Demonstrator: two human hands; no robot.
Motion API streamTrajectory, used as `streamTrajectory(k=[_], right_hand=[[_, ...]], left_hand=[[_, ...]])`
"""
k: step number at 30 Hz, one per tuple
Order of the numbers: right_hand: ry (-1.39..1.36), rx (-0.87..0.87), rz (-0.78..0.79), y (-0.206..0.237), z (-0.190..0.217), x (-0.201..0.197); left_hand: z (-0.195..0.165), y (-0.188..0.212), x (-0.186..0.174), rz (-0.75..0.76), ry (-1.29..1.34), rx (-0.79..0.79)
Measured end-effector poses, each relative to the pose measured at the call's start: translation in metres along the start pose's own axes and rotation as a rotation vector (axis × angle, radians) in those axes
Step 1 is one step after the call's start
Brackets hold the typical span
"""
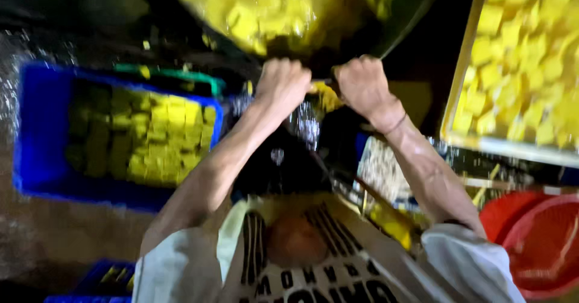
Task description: The person lifts yellow tofu blocks by hand out of a large water-filled basin and places them one at a time into a blue plastic crate, arranging them in rows. They occasionally reach back into the basin to retrieve more blocks and press the blocks level in the crate.
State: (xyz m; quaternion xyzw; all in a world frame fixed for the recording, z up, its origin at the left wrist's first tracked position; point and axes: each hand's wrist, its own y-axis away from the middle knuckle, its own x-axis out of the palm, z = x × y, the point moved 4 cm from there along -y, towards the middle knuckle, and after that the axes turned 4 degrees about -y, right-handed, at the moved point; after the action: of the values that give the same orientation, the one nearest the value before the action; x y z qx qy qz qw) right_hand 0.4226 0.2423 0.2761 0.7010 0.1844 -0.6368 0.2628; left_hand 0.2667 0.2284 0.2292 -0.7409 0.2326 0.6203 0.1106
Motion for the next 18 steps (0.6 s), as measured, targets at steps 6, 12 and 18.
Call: streamTrajectory(k=[6, 12, 18], right_hand=[[-0.062, 0.147, 0.057, -0.003, 0.012, 0.008], [-0.553, 0.066, 0.372, -0.024, -0.036, 0.004], [-0.601, -0.225, -0.023, -0.109, -0.150, -0.001]], left_hand=[[0.024, 0.018, -0.026, -0.208, 0.163, 0.042], [0.034, 0.017, -0.045, -0.301, 0.326, 0.124], [0.100, -0.082, 0.009, 0.133, 0.504, -0.129]])
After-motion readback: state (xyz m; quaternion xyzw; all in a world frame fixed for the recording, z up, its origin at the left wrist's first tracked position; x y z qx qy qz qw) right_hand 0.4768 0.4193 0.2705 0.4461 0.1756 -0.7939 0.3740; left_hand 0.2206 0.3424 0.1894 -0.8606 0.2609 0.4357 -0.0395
